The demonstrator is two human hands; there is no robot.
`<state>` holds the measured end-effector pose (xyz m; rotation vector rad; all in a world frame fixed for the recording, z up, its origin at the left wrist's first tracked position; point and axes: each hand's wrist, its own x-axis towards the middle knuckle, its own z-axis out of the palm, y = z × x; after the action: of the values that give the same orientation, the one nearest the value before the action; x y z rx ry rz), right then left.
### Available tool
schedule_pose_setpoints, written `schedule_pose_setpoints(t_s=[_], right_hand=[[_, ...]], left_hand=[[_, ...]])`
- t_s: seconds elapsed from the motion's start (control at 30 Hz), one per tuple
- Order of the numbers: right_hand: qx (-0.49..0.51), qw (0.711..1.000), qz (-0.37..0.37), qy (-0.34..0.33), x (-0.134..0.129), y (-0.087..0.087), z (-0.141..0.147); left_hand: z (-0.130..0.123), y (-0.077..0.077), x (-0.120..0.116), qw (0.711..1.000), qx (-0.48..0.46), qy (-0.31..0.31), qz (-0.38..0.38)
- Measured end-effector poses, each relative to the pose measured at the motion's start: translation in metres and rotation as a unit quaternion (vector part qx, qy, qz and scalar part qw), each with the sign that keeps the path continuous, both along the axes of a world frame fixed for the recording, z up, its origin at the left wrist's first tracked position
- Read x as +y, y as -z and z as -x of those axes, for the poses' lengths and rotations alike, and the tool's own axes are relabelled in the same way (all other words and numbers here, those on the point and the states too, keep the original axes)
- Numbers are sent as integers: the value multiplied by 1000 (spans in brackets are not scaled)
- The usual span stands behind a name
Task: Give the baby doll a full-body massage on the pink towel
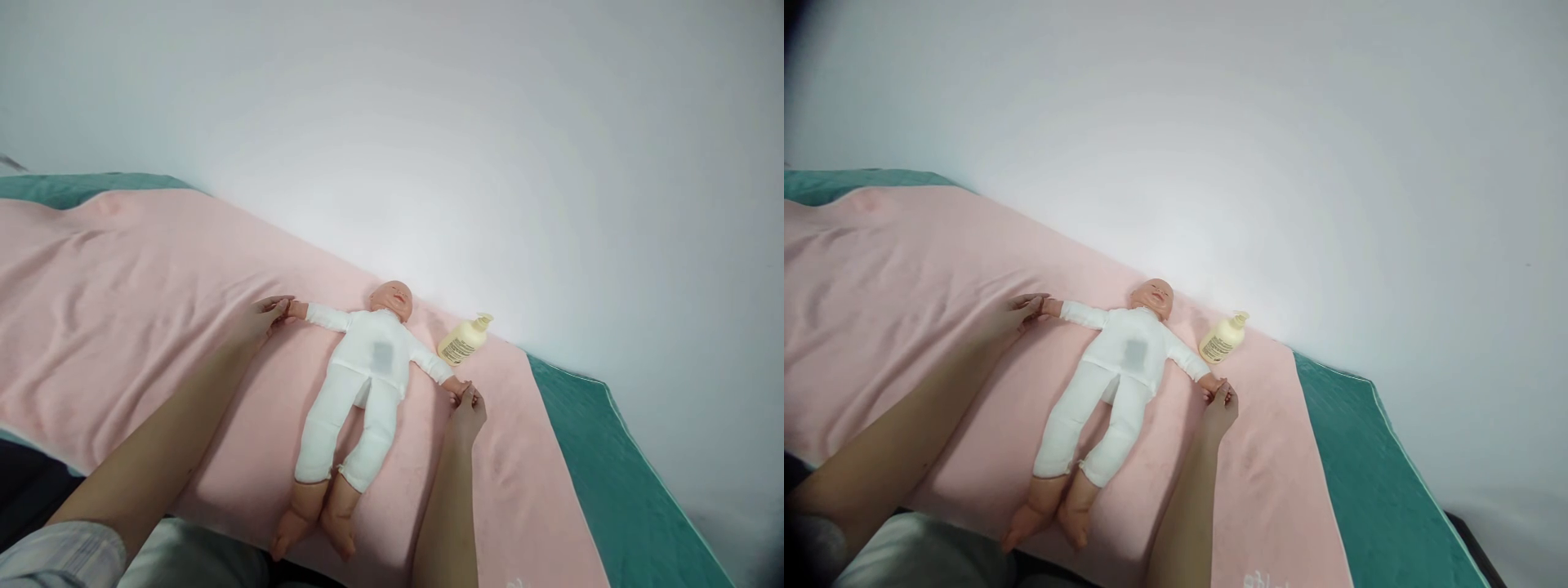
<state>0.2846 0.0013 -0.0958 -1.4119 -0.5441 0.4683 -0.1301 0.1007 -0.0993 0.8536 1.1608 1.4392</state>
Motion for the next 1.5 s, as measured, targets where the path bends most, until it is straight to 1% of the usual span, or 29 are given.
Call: schedule_pose_setpoints(t_s=[0.13,0.2,0.27,0.4,0.47,0.67,0.87,1.03,1.17,1.23,1.4,1.5], right_hand=[[24,999,-21,-9,2,1,-1],[30,999,-23,-15,2,0,0],[34,999,-18,-16,1,-3,2],[35,999,-1,-11,-2,-9,7],[32,999,5,-10,-3,-10,9],[-24,999,31,5,-6,-13,13],[-29,999,34,13,-5,-11,10],[-15,1000,12,9,0,-5,6],[-9,1000,4,-7,-1,-4,6],[-8,1000,8,-12,-3,-5,8],[-9,1000,25,-10,-5,-9,11],[-20,999,37,-9,-5,-11,13]], left_hand=[[-1,5,3,998,-64,15,-24],[0,4,3,997,-74,20,-30],[0,1,0,998,-48,20,-28],[3,-4,-4,999,45,30,2],[3,-5,-4,998,62,26,9],[-2,-5,-4,999,49,2,0],[-4,-9,-9,999,48,-14,9],[-6,-7,-5,1000,-5,-29,-3],[-4,-2,0,999,-42,-13,-12],[-3,-3,-1,999,-33,-5,-17],[-4,-9,-9,999,36,-6,-11],[-6,-9,-10,999,40,-16,-17]])
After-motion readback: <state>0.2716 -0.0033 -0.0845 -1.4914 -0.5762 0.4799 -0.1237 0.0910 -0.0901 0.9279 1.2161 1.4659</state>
